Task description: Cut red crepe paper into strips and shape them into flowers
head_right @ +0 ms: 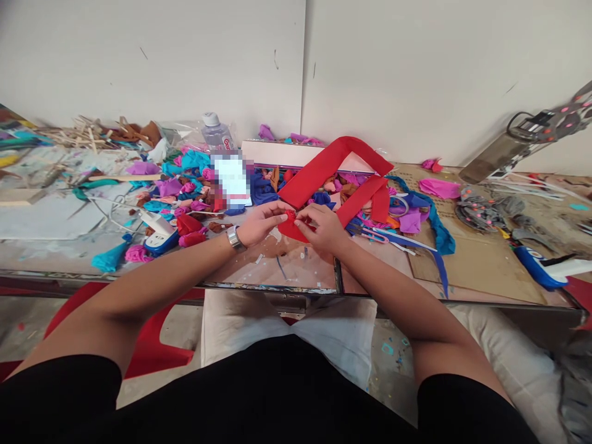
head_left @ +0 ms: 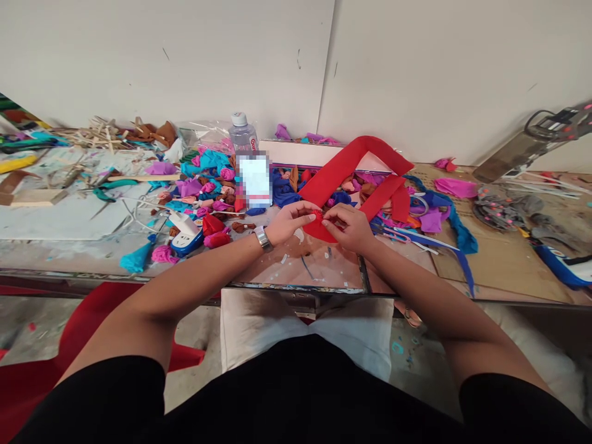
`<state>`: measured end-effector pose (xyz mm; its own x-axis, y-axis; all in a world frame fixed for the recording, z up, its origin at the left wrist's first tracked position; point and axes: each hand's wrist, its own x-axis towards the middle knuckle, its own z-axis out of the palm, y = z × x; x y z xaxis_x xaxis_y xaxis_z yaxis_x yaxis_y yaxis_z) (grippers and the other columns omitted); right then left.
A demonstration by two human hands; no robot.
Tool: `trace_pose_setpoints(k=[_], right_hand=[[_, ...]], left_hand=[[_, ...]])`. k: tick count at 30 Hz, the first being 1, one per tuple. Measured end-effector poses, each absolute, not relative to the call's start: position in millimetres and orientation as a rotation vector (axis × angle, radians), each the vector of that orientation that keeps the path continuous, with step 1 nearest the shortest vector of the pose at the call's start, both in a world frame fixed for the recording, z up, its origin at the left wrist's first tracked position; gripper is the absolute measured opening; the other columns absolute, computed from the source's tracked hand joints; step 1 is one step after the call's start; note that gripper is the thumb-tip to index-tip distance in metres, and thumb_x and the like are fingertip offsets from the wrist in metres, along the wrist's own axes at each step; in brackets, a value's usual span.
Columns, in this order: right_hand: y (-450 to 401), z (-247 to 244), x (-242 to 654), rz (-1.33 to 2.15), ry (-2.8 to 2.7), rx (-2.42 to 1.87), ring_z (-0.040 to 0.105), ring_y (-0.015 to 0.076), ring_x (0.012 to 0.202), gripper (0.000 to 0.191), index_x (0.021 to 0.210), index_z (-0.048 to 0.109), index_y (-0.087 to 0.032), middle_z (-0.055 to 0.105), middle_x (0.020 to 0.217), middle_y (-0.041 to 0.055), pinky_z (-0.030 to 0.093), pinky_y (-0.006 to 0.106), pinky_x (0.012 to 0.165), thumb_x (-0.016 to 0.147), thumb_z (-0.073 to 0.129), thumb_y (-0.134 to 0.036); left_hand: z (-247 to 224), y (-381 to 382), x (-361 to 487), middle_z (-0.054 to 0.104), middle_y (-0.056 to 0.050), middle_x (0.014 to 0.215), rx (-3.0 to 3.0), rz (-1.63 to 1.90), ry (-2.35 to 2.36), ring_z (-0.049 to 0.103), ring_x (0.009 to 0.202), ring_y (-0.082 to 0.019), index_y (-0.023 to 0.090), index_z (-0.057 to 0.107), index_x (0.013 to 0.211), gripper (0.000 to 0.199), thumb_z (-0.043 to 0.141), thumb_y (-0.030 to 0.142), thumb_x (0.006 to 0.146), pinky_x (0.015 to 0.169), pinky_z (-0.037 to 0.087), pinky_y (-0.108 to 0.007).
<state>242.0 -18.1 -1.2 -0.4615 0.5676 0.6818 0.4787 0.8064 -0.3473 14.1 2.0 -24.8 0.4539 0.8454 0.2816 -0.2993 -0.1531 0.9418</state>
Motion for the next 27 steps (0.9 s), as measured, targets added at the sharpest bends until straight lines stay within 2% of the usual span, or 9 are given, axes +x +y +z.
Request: trace_pose_setpoints(k=[5,11,15,21,27], right_hand=[[-17.4,-1.9,242.1,0.126,-2.137,-0.77,0.068,0.0216,0.082,0.015,0.096,0.068,-0.023,0.074,0.089,0.0053,0.051,0.037,0.078,0.103,0.065,-0.036],[-15.8,-3.6,241.6,0.13,-2.137,-0.818,0.067,0.022,0.08,0.021,0.094,0.067,-0.024,0.074,0.088,0.0055,0.051,0.038,0.077,0.104,0.062,-0.041],[-16.6,-3.2,241.8,0.159,-2.148,-0.83,0.067,0.0225,0.08,0.025,0.096,0.068,-0.024,0.074,0.09,0.0062,0.051,0.039,0.076,0.104,0.062,-0.047],[-17.7,-1.1,243.9,0.147,-2.173,-0.806,0.071,0.0244,0.088,0.024,0.102,0.069,-0.024,0.078,0.099,0.0087,0.052,0.04,0.081,0.102,0.064,-0.047],[-14.9,-3.1,244.3,0.123,-2.159,-0.785,0.07,0.022,0.08,0.023,0.097,0.071,-0.023,0.077,0.091,0.0061,0.051,0.038,0.077,0.102,0.066,-0.045]], left_hand=[[-23.7,2.2,13.2,0.079,-0.007,0.114,1.455,1.086,0.566,0.071,0.101,-0.018,0.019,0.08,0.113,0.037,0.086,0.044,0.086,0.096,0.053,-0.032],[-19.8,1.5,11.5,0.08,-0.01,0.115,1.52,1.034,0.636,0.072,0.101,-0.02,0.016,0.079,0.117,0.048,0.088,0.049,0.082,0.096,0.054,-0.035],[-19.1,1.0,12.3,0.08,-0.01,0.113,1.505,1.064,0.654,0.072,0.099,-0.02,0.016,0.08,0.114,0.047,0.088,0.051,0.082,0.095,0.055,-0.035],[-21.0,2.1,14.1,0.08,-0.009,0.114,1.39,1.106,0.609,0.072,0.102,-0.019,0.017,0.077,0.116,0.047,0.09,0.046,0.081,0.096,0.055,-0.033],[-22.8,2.8,14.9,0.079,-0.007,0.107,1.334,1.094,0.568,0.072,0.095,-0.015,0.016,0.074,0.109,0.042,0.091,0.042,0.081,0.093,0.054,-0.031]])
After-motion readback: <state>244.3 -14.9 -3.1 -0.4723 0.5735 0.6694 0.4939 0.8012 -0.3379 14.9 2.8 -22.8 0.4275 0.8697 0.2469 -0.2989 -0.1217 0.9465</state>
